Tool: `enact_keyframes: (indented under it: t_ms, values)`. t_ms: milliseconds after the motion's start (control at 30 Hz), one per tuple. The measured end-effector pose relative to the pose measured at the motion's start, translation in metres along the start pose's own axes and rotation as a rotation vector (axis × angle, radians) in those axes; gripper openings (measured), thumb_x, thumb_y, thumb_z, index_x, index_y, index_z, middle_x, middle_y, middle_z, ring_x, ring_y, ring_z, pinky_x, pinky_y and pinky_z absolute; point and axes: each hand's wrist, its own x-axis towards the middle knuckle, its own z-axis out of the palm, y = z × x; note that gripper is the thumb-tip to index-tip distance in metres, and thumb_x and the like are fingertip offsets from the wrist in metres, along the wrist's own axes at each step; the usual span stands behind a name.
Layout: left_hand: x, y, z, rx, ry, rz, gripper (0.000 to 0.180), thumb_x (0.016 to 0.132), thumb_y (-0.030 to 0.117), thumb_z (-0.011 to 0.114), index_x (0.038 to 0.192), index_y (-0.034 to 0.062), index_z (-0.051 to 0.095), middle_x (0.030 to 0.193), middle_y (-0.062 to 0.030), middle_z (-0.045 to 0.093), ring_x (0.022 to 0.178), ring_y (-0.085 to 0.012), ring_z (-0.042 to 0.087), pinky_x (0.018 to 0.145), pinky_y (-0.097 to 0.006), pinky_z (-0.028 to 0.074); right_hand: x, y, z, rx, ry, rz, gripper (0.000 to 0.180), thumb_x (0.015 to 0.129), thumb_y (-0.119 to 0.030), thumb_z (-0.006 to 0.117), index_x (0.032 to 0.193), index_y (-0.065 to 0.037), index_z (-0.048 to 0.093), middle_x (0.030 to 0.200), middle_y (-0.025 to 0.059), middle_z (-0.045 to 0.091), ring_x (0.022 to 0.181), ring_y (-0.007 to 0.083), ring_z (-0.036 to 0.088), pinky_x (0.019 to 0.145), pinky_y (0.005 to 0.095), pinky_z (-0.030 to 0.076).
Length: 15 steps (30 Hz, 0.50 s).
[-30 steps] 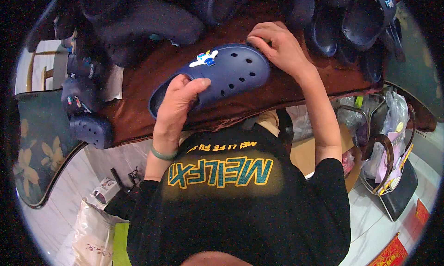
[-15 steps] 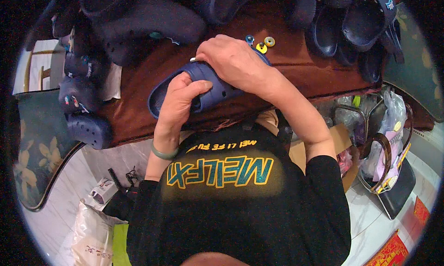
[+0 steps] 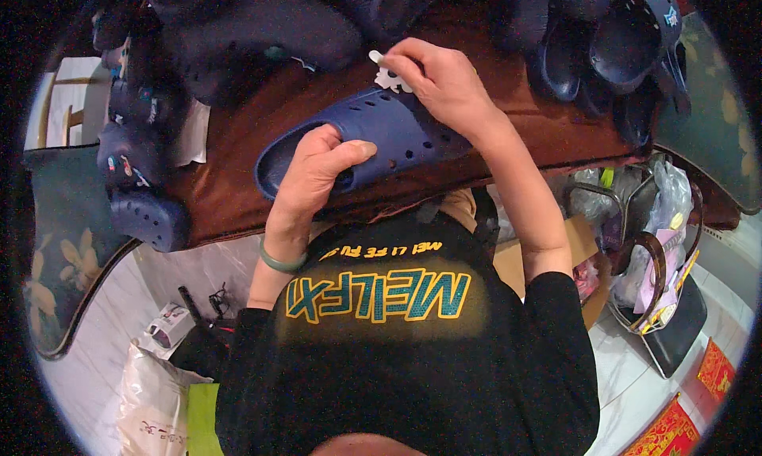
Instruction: Manually attaching decorative charms and labels to rubber clogs.
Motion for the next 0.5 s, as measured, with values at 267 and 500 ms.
enact_keyframes:
  t_ms: [267,500]
  values:
    - [-0.002,0.002,0.003,0.109,0.022,-0.032,0.024,0.085,0.015,0.063,0.099,-0.0042,0.065,0.087,-0.0013,0.063,0.078,-0.0075,0.053,0.073,-0.025,0.045,-0.022,0.003,-0.012,-0.027,0.016,-0.232,0.021,0.081,-0.011,0.071,0.101,-0.004,0.069,0.096,0.01,0.068,0.09,0.0244,0.063,0.081,0.0332,0.048]
    - [-0.003,0.001,0.004,0.136,0.026,0.021,0.024,0.085,0.017,0.063,0.093,-0.0051,0.066,0.081,-0.0014,0.063,0.074,-0.0077,0.053,0.069,-0.025,0.046,-0.019,-0.009,-0.002,-0.22,0.047,-0.48,0.021,0.072,-0.008,0.076,0.093,-0.005,0.069,0.093,0.0085,0.067,0.091,0.0251,0.061,0.079,0.0346,0.05]
